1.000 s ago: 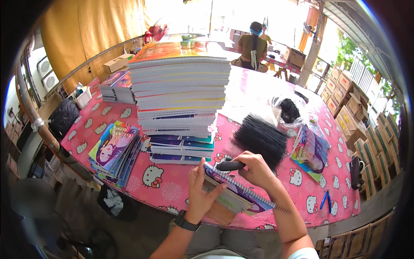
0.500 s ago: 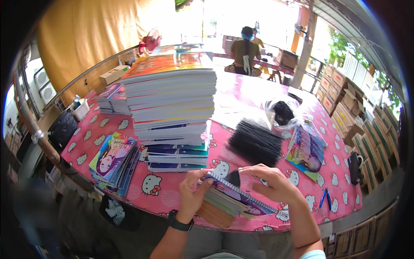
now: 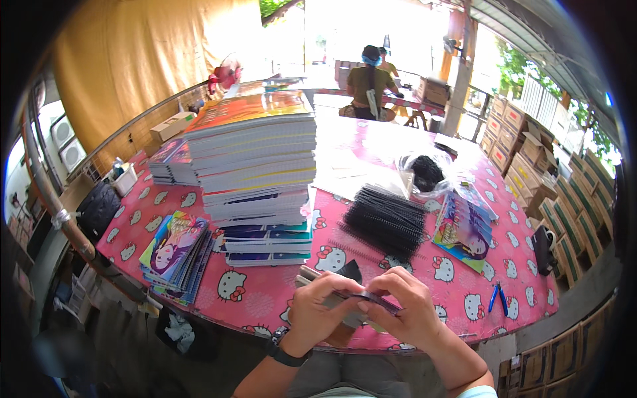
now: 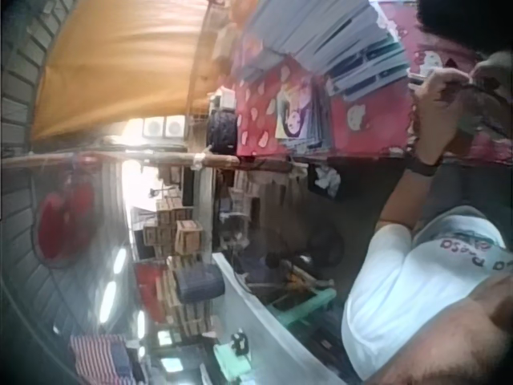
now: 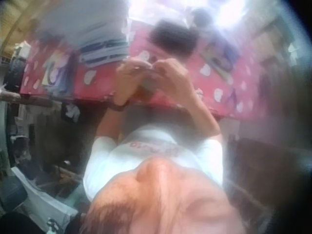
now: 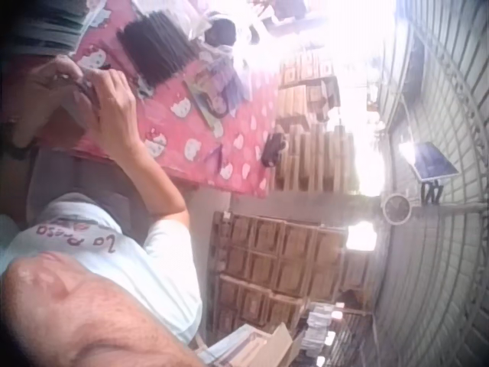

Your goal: The person manually threads a plastic spiral coil through the pre-punched holes of a notebook stack, including the front and back covers, then uses pliers to trim and crimp the ends of the coil.

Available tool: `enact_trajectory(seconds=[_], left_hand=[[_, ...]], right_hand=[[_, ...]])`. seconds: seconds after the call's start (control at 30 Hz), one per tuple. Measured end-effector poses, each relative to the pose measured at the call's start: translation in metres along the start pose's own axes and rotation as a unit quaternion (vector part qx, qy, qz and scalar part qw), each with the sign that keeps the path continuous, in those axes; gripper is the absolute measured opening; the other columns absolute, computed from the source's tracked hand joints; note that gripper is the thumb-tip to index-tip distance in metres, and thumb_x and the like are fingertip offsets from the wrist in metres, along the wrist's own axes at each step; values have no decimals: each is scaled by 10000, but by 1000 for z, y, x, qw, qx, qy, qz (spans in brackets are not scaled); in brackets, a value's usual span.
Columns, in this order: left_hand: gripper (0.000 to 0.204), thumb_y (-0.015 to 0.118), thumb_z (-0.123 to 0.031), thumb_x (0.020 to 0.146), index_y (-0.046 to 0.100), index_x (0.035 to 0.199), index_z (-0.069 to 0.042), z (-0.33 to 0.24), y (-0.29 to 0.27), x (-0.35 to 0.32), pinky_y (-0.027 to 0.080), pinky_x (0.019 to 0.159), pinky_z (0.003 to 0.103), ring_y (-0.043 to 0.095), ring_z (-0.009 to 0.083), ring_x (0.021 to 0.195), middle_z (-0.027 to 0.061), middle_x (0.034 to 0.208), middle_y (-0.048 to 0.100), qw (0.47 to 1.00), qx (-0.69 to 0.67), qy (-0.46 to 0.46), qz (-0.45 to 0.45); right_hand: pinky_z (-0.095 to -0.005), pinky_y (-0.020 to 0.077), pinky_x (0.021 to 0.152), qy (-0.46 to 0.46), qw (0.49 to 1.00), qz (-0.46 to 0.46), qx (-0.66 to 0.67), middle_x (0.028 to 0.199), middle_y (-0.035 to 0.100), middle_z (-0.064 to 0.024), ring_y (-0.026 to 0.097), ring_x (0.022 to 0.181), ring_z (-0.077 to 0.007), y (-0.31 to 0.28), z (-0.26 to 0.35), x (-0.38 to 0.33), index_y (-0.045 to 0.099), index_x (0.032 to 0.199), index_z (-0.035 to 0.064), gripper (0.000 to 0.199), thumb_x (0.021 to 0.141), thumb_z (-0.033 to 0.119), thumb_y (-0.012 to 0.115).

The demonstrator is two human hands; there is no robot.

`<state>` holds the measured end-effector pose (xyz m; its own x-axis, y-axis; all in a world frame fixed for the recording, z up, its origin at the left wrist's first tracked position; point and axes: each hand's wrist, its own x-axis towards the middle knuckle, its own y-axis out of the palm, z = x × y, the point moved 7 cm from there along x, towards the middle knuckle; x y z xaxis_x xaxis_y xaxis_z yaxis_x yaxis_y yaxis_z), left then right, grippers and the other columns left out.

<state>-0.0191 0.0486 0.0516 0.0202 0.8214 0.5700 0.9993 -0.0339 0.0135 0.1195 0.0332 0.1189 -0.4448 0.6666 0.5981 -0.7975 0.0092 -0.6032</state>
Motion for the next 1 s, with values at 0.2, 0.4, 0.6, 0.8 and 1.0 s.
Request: enact_trajectory(seconds=[0.2,0.4,0.6,0.8,1.0], left_hand=[[202,748,-31,734,670,920,-38,-19,5,-4,497,727,263,641,148,805,76,863,671,996,49,80,9],[236,683,-102,805,606,1020,-47,-10,2,-3,490,699,329,615,233,796,85,861,611,995,69,67,-15],[215,610,-111,874,564,1072,-43,-12,-95,-25,475,727,325,598,190,835,83,955,603,967,78,128,-205],[295,556,-284,945,513,1027,-4,-41,-352,-52,436,806,327,550,188,880,67,959,562,811,34,171,-559],[353,565,-287,910,527,1011,49,53,-464,-93,467,723,462,594,425,842,267,906,610,603,649,-104,-452]], right_hand=[[-366,469,598,-45,993,48,-99,769,576,-99,563,688,-287,-1,13,2,588,857,22,198,749,117,723],[-376,487,591,-83,985,1,-154,788,609,-123,590,687,-298,14,16,4,600,906,1,161,784,71,677],[-406,434,871,-57,984,-118,-124,1188,555,-161,536,1085,-258,-43,5,2,491,1207,-1,581,849,434,633],[-225,428,715,158,953,-239,93,1008,594,-38,545,867,-93,-92,-104,-60,571,1074,32,283,905,259,583],[-205,396,602,295,945,-134,54,845,598,-6,504,713,-55,-31,-149,-83,632,948,27,153,852,145,627]])
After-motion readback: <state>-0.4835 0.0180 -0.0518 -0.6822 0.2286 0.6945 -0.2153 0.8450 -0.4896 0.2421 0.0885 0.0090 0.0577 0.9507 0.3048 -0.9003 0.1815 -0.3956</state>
